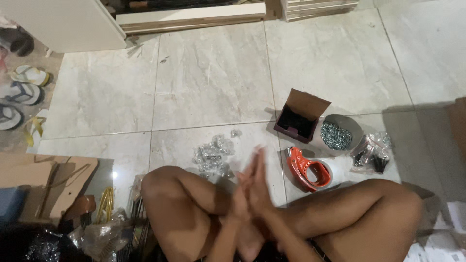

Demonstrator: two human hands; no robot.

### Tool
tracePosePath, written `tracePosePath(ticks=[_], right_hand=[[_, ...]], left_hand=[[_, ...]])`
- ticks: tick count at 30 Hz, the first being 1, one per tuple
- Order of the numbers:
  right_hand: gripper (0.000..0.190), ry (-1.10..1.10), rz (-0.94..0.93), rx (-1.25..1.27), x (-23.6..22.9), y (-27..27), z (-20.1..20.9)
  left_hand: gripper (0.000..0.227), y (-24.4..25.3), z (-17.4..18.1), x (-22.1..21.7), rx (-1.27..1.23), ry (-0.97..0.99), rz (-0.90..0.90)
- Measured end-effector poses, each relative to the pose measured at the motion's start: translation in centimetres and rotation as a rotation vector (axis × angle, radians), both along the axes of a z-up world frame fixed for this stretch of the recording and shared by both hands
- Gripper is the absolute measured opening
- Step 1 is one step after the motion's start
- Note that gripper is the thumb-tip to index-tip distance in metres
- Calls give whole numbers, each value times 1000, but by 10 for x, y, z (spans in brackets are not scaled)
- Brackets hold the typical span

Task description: The person sorts through various metal hardware components including screws, brackets, and connectors, picking them up individually and placing some into a cardboard box.

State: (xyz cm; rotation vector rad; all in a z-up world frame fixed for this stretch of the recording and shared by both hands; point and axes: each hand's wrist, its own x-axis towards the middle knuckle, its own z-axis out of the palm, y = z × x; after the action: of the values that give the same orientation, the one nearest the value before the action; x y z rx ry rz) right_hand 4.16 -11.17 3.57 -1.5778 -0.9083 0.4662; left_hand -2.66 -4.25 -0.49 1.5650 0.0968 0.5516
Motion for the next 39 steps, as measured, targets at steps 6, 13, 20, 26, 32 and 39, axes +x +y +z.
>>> tracePosePath(ticks=[6,13,20,26,32,39], right_hand=[[93,-188,-398,-114,90,29,-32],[59,-524,-369,-684,289,10,-110],[72,-313,-47,-957,311,34,-73],[28,-482,-47,-931,325,41,-99],[49,-373,0,-1086,313,38,-63],[25,-511,139,-1121,300,50,-46]], left_hand=[[44,10,-21,15,-262,409,383],[20,103,-174,11,860,803,192],[13,120,-114,9,677,777,499],[54,105,-26,19,691,856,781],[39,52,-30,15,708,595,442],[57,3,-20,-1,445,873,-107]])
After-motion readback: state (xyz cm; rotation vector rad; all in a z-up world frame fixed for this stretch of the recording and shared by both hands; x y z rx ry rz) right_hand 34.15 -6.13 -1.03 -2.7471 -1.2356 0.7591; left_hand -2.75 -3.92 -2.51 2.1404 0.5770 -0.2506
